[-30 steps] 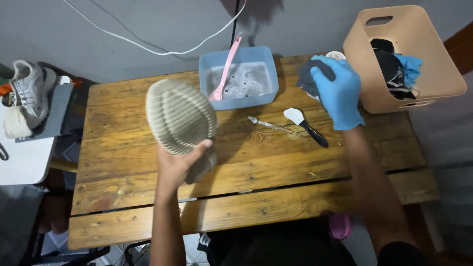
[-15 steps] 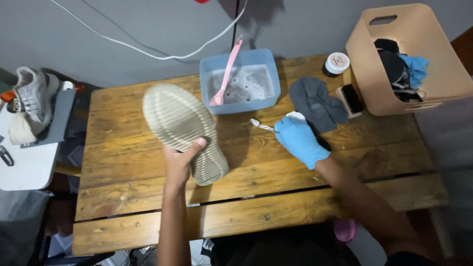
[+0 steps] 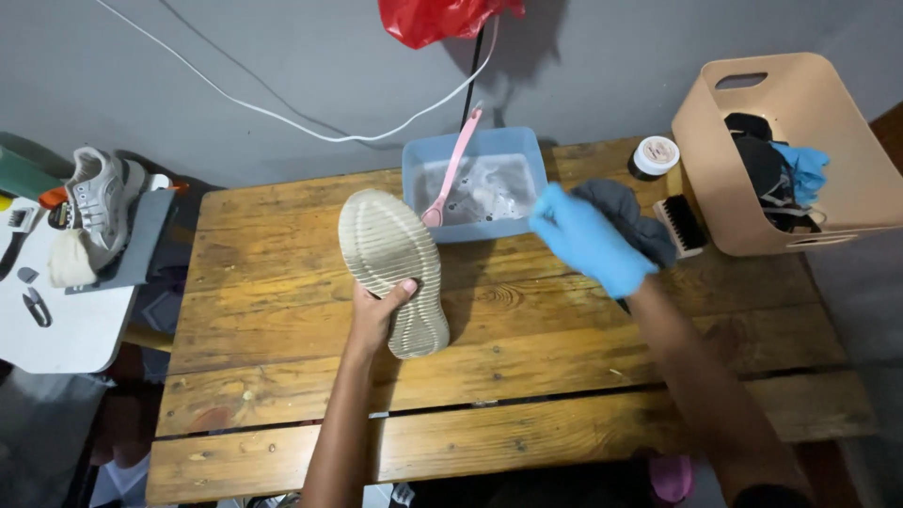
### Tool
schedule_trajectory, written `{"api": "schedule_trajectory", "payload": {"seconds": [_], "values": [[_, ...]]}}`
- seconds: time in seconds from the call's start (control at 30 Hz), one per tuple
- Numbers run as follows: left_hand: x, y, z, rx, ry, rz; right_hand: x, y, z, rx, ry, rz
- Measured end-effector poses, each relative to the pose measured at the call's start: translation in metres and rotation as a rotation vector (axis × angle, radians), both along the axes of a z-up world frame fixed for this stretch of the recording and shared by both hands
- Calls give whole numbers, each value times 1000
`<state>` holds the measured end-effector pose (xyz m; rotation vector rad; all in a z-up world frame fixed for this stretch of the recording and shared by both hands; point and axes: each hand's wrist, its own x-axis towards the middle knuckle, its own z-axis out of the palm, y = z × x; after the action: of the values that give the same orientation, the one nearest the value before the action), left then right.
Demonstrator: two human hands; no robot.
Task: The person cleans the sole of a white sneaker using a small brush and a cleaning solution. They repeatedly dip the brush into a blue container of soapy water and scrub the textured bottom of the shoe while holding it with their left hand.
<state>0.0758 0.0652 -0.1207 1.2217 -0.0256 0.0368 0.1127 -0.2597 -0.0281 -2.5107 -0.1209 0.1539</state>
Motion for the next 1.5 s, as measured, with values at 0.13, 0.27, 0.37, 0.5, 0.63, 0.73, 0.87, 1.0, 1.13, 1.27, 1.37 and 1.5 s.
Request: {"api": "schedule_trajectory", "payload": {"seconds": [0.13,0.27,0.37,0.5,0.63,0.73,0.87,1.0,1.13,1.27,1.37,1.5], "values": [[8,2,-13,17,-51,-35,73,17,-22,-387,-298,53],[13,19,-64,-43,-51,97,168,42,-99,-583,-302,111],[8,23,-53,-156,41,201,153,59,-93,-571,-252,249],[11,21,-54,-310,108,239,161,46,-81,-517,-294,151],[13,10,-71,-370,102,245,133,23,-58,-609,-108,147],[11,-7,-78,-399,94,229,96,-3,-30,-538,-282,17],[11,-42,-62,-414,15,120,51,-29,-40,-628,-300,-34],[-3,-75,25,-188,-8,-8,17,-39,-24,-460,-219,-34],[12,-111,23,-184,-89,-73,6,-37,-5,-420,-268,-94],[26,-127,3,-194,-146,-119,14,-43,-27,-383,-249,-89],[22,-123,25,-151,-166,-131,2,-38,-27,-340,-351,-146],[25,-106,13,-114,-67,-219,-3,-43,-57,-232,-397,-221]]}}
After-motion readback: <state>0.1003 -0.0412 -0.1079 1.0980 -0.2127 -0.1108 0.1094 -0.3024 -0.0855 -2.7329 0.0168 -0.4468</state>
